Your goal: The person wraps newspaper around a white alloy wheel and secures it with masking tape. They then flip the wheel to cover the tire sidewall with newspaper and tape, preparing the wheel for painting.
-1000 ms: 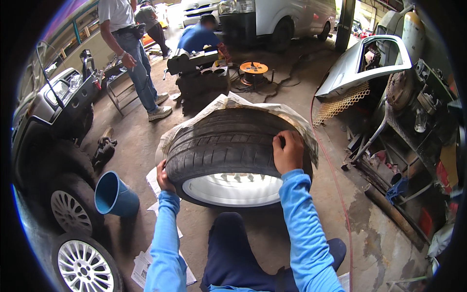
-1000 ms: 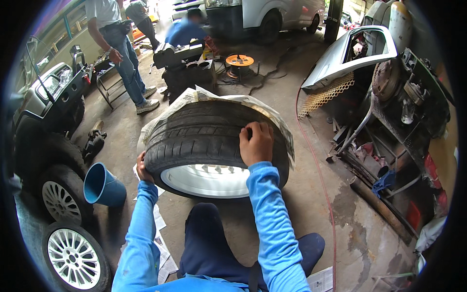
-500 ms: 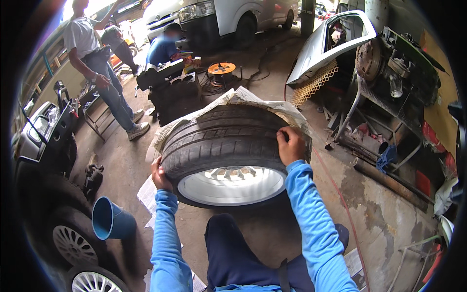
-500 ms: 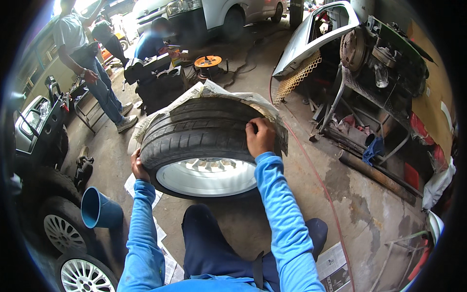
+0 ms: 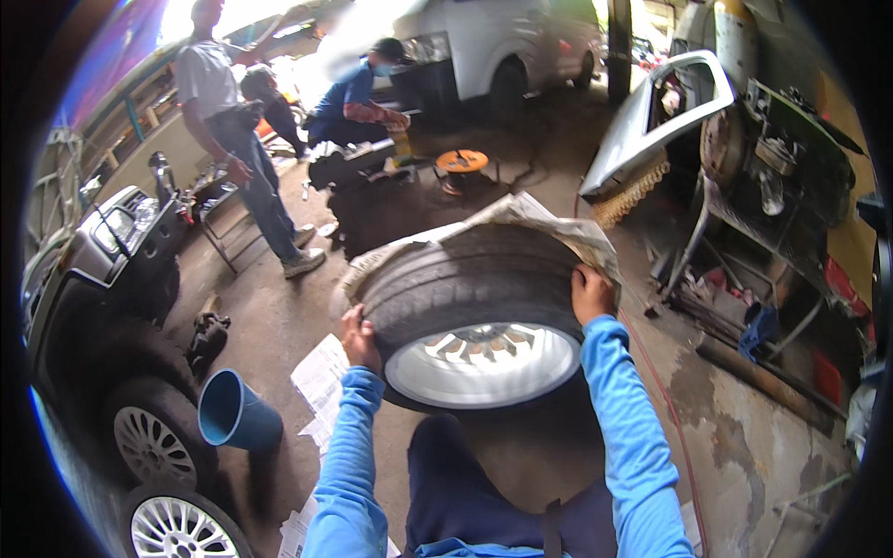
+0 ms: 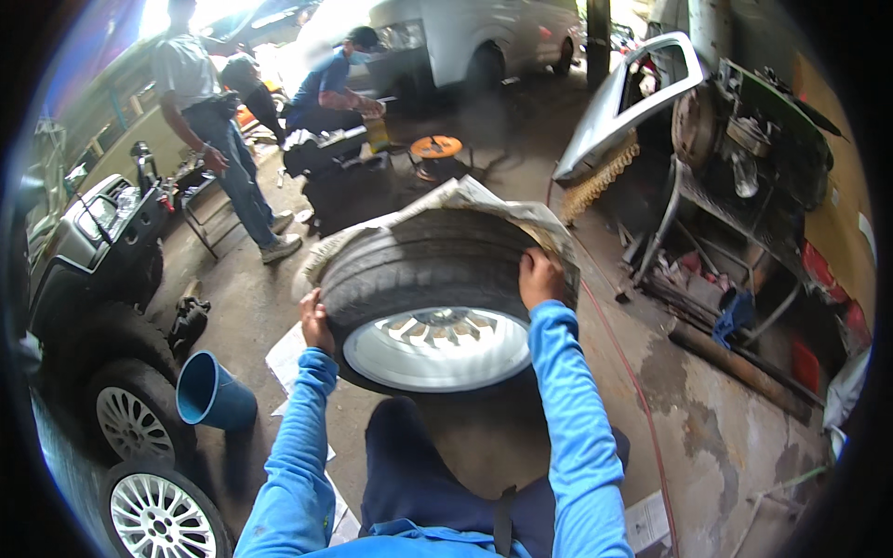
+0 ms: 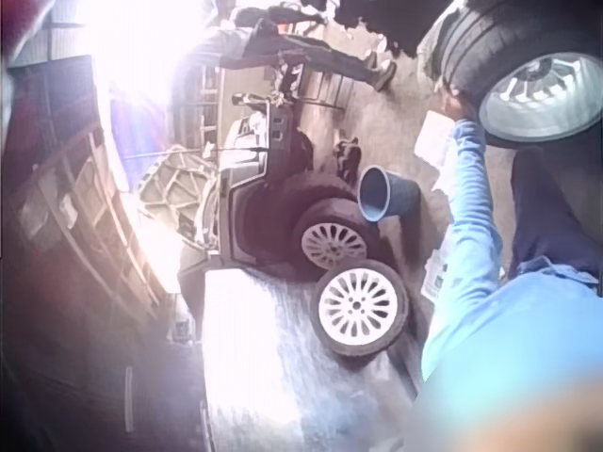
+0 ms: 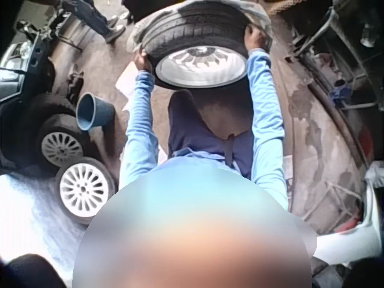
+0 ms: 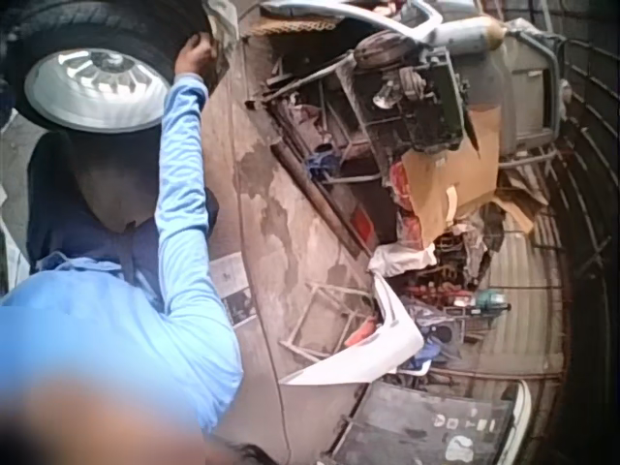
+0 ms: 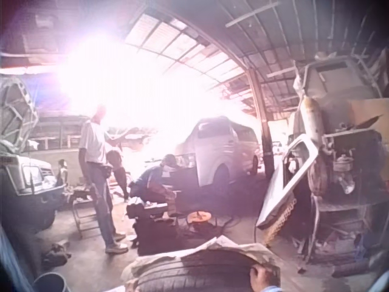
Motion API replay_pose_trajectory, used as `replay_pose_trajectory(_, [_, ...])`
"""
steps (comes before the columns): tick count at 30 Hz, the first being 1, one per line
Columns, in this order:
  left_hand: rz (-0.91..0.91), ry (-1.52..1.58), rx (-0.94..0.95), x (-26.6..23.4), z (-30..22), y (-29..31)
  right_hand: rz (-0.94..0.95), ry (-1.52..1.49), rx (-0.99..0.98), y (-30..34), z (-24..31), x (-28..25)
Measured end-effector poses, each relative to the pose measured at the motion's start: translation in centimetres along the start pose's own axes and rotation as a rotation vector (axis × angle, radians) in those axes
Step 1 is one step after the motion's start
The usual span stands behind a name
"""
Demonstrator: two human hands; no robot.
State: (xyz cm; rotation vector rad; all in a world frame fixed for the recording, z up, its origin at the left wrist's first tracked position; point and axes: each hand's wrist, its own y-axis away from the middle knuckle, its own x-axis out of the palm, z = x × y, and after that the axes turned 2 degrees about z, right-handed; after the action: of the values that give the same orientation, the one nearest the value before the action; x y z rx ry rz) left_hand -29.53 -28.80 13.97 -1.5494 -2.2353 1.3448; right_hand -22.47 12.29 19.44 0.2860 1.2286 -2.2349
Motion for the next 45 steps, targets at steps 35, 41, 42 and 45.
replay_pose_trajectory(35, [0.159,-0.111,-0.111,-0.4,-1.7,-2.0,0.293,0.050,-0.087,-0.6,5.5,-1.5])
replay_pose_trajectory(41, [0.157,-0.107,-0.064,-0.5,-1.2,-2.3,0.249,-0.003,-0.109,-0.1,5.8,-3.2])
replay_pose_trajectory(42, [0.154,-0.109,-0.042,-0.5,-1.2,-2.3,0.180,-0.064,-0.132,0.3,5.2,-3.7])
replay_pose_trajectory(45, [0.174,-0.126,-0.015,-0.7,-1.3,-2.3,0.015,-0.147,-0.173,3.9,0.4,-6.6])
